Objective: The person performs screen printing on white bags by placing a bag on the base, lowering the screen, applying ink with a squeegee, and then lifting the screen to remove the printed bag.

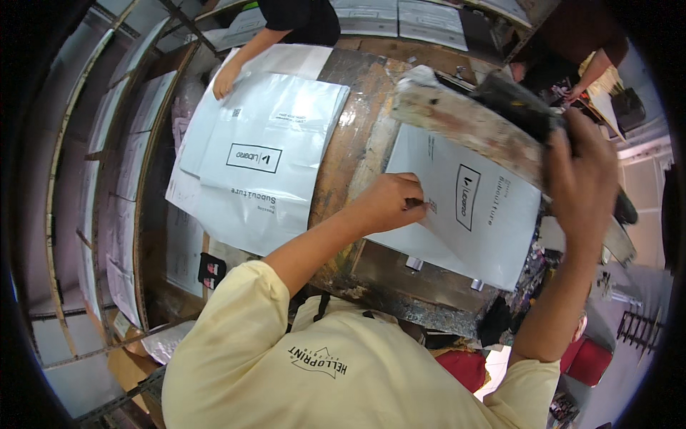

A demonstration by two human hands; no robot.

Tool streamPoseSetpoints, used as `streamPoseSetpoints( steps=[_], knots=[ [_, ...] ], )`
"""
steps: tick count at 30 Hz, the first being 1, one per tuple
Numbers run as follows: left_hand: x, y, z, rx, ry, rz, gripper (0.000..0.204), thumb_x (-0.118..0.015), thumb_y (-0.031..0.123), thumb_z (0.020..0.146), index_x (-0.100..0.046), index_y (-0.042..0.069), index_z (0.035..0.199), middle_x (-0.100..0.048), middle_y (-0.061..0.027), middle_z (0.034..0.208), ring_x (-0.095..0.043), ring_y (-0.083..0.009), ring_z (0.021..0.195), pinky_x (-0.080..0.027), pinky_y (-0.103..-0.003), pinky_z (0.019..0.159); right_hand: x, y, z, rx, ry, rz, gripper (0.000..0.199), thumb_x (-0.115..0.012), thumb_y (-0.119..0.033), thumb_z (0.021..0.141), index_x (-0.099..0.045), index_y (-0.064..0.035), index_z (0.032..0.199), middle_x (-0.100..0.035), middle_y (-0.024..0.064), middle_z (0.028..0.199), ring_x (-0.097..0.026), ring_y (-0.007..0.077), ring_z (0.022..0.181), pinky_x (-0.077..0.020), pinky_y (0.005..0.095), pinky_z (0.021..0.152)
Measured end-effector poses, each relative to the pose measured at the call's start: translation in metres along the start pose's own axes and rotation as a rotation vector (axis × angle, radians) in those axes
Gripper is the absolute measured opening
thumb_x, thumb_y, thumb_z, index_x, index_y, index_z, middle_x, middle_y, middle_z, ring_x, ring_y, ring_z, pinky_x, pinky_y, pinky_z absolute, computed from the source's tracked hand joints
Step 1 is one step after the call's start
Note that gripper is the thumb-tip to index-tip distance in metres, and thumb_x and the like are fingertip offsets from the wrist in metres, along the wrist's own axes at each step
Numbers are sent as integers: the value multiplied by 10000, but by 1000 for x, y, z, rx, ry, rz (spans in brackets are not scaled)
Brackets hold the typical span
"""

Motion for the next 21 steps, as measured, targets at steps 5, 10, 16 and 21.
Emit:
streamPoseSetpoints(
  steps=[5, 10, 16, 21],
  knots=[
    [2, -53, -56, 321, 191, -92, 177, -762, 111, 796, -750, 7, 939, -725, -117, 942, -711, -231, 798, -572, -345, 739, 0, -14, -22, 29, -34, 37, 366, -663, -373, 914, -716, -11, 943, -715, 160, 931, -668, 356, 922, -444, 491, 828],
    [69, -128, -51, 370, 163, 19, 218, -734, 78, 791, -759, 26, 1001, -730, -111, 1037, -710, -213, 944, -577, -354, 813, 3, -4, -12, 2, -11, 73, 400, -662, -408, 908, -710, -10, 911, -707, 155, 870, -665, 348, 875, -431, 487, 828],
    [208, -243, -50, 668, 12, 185, 220, -693, 91, 787, -783, 32, 979, -761, -114, 1004, -707, -234, 822, -589, -360, 771, 0, -2, -4, -8, -37, 41, 334, -671, -328, 890, -689, 1, 948, -686, 151, 894, -649, 354, 895, -436, 479, 834],
    [322, -313, -43, 648, -121, 489, 198, -689, 95, 786, -808, 43, 936, -785, -123, 891, -727, -225, 799, -590, -363, 767, 5, -2, 10, 12, -82, -29, 366, -650, -262, 850, -686, 16, 1086, -668, 209, 1002, -586, 423, 930, -455, 470, 882]
  ],
)
Point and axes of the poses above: each hand's wrist, its own z-axis towards the middle knuckle, its own x-axis out of the back of the hand, y = z × x, the point moved 10 cm from there along z, towards the middle knuckle
